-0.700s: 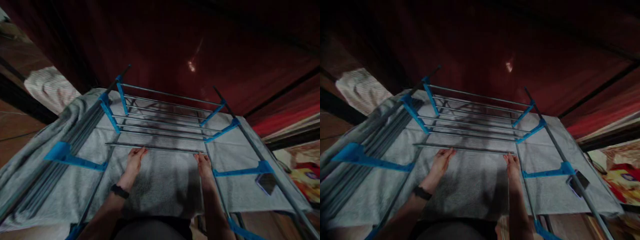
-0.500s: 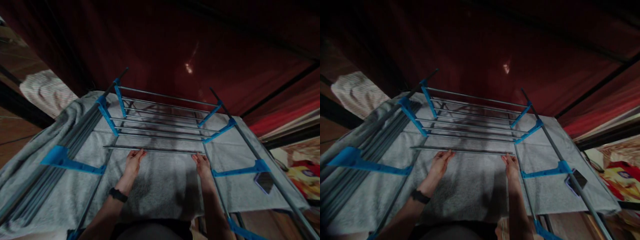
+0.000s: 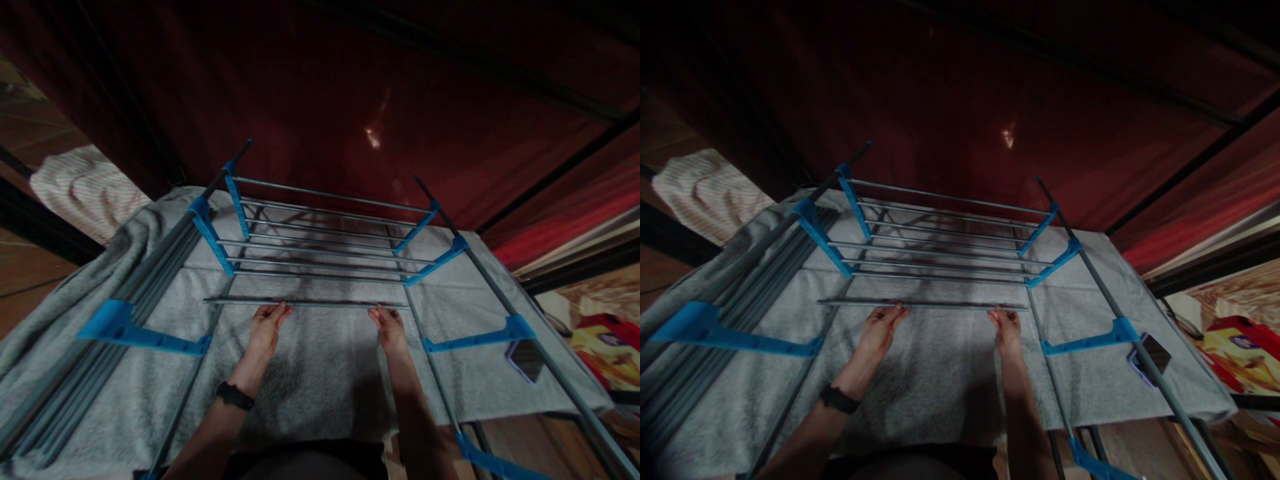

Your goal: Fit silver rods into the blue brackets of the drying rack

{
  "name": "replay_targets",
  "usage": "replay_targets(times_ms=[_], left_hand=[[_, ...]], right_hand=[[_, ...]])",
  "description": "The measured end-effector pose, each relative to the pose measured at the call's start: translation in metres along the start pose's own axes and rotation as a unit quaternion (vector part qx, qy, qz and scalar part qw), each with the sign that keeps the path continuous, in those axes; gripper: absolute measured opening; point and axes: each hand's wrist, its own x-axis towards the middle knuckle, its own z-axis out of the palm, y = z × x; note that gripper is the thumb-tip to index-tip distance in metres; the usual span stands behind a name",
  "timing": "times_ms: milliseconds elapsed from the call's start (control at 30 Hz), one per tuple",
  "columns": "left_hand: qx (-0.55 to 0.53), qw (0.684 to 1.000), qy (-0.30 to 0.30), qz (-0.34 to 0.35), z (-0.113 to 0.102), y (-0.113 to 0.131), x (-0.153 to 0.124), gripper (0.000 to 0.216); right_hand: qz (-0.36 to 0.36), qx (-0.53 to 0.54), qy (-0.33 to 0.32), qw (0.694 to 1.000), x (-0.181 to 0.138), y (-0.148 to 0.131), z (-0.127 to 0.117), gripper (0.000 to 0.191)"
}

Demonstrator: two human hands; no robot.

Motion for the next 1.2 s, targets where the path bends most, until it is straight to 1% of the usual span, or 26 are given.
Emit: replay_targets(times_ms=[67, 167, 233, 333, 400, 567, 700, 800, 900, 1033, 1200], left_hand=[[0.001, 1.0, -0.001, 0.004, -0.001, 0.0, 0.0, 0.029], [-0.001, 1.0, -0.004, 0.009, -0.001, -0.001, -0.001, 0.03], [-0.001, 1.0, -0.005, 0.011, -0.002, -0.001, -0.002, 0.031], [-0.006, 1.0, -0.012, 0.012, -0.002, -0.001, -0.003, 0.032], [-0.009, 1.0, -0.016, 0.013, -0.002, -0.001, -0.003, 0.032], [-0.016, 1.0, 0.001, 0.011, -0.001, 0.002, -0.006, 0.032], [-0.007, 1.0, 0.001, -0.027, 0.005, 0.002, -0.009, 0.028], [-0.009, 0.998, -0.011, -0.064, 0.015, -0.004, -0.013, 0.025], [-0.012, 0.995, -0.028, -0.094, 0.029, -0.015, -0.019, 0.028], [-0.017, 0.993, -0.055, -0.106, 0.051, -0.032, -0.028, 0.03], [-0.009, 0.99, -0.066, -0.128, 0.075, -0.055, -0.039, 0.03]], right_hand=[[-0.008, 0.006, 0.008, 1.0, 0.001, 0.002, 0.0, 0.044], [-0.027, 0.013, 0.021, 0.999, 0.003, 0.0, -0.006, 0.043], [-0.046, 0.017, 0.036, 0.998, 0.004, -0.004, -0.014, 0.047], [-0.074, 0.02, 0.061, 0.995, 0.007, -0.012, -0.025, 0.059], [-0.081, 0.017, 0.063, 0.995, 0.007, -0.016, -0.029, 0.062], [-0.084, 0.006, 0.056, 0.995, 0.006, -0.017, -0.028, 0.057], [-0.09, 0.0, 0.056, 0.994, 0.003, -0.014, -0.026, 0.054], [-0.091, -0.004, 0.042, 0.995, -0.001, -0.015, -0.028, 0.051], [-0.088, -0.009, 0.027, 0.996, -0.003, -0.017, -0.03, 0.048], [-0.085, -0.019, 0.019, 0.996, -0.006, -0.019, -0.032, 0.043], [-0.102, -0.036, 0.017, 0.994, -0.009, -0.018, -0.033, 0.042]])
